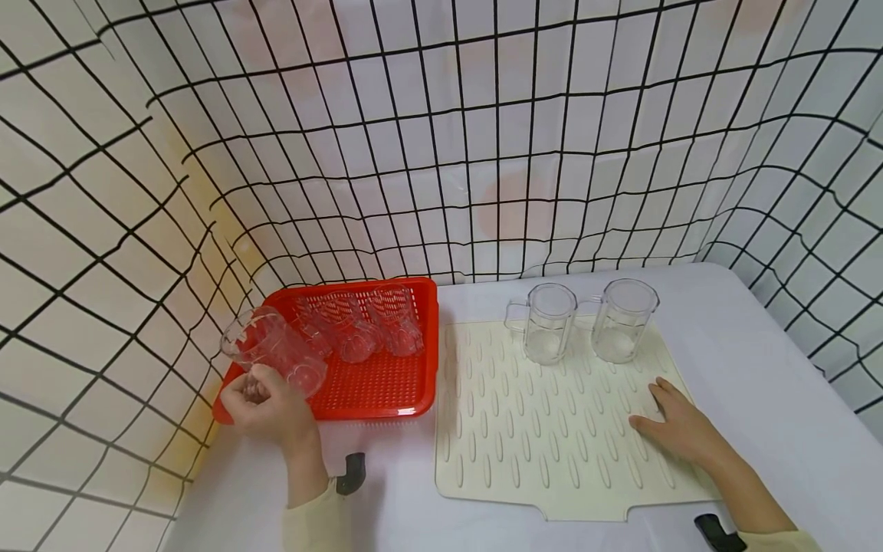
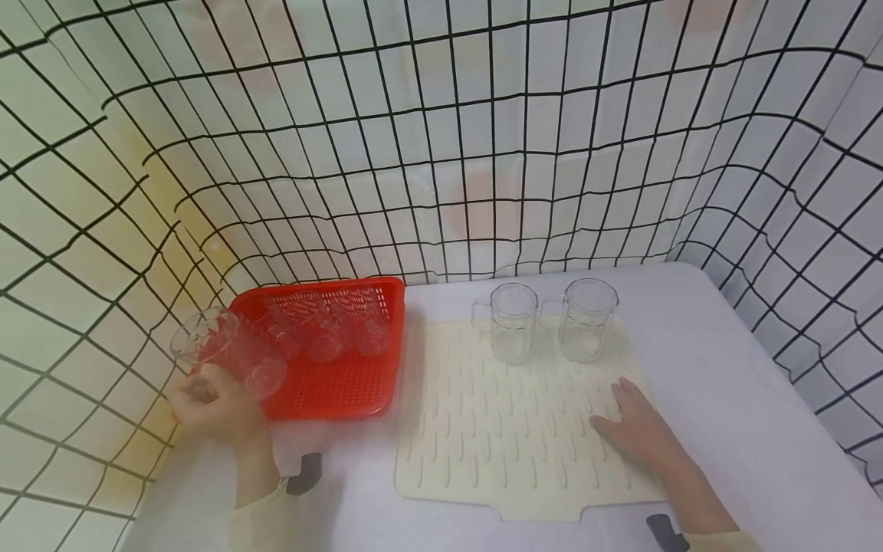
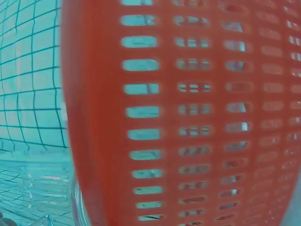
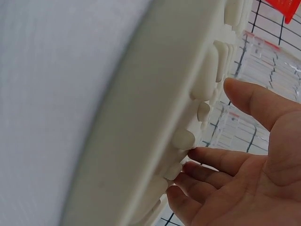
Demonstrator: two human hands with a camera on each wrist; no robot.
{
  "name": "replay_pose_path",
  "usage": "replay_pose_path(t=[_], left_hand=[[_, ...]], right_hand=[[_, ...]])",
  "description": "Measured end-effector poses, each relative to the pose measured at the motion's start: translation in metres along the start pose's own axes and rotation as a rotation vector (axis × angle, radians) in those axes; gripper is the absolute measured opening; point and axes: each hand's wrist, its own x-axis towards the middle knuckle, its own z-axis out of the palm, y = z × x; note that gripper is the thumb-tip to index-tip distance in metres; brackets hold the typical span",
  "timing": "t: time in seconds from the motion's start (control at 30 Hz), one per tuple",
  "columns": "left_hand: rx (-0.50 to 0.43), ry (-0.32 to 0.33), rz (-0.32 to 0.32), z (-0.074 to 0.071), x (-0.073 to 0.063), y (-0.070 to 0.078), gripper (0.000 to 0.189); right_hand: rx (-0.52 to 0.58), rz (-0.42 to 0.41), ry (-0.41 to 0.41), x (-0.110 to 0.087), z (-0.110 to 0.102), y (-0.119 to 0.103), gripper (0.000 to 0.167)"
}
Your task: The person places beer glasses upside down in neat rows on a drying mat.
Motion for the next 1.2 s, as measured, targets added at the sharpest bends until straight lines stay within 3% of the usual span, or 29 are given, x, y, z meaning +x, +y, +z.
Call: replay_pose_path(t=[0.37,0.73,1.2], left_hand=[[-0.107,-0.136,0.092,-0.001,-0.013,0.014,0.017],[-0.178,-0.206,0.148,0.004,-0.024,0.015,0.026],[-0.29,-0.285,0.214,0.013,-0.03,0.025,0.019]], right_hand=[[0.006,-0.001,0.005,-0.001,0.001,0.0,0.087],[0.015,0.001,0.003,0.0,0.001,0.002,0.089],[0.018,0.006,0.004,-0.001,0.001,-0.001,0.088]])
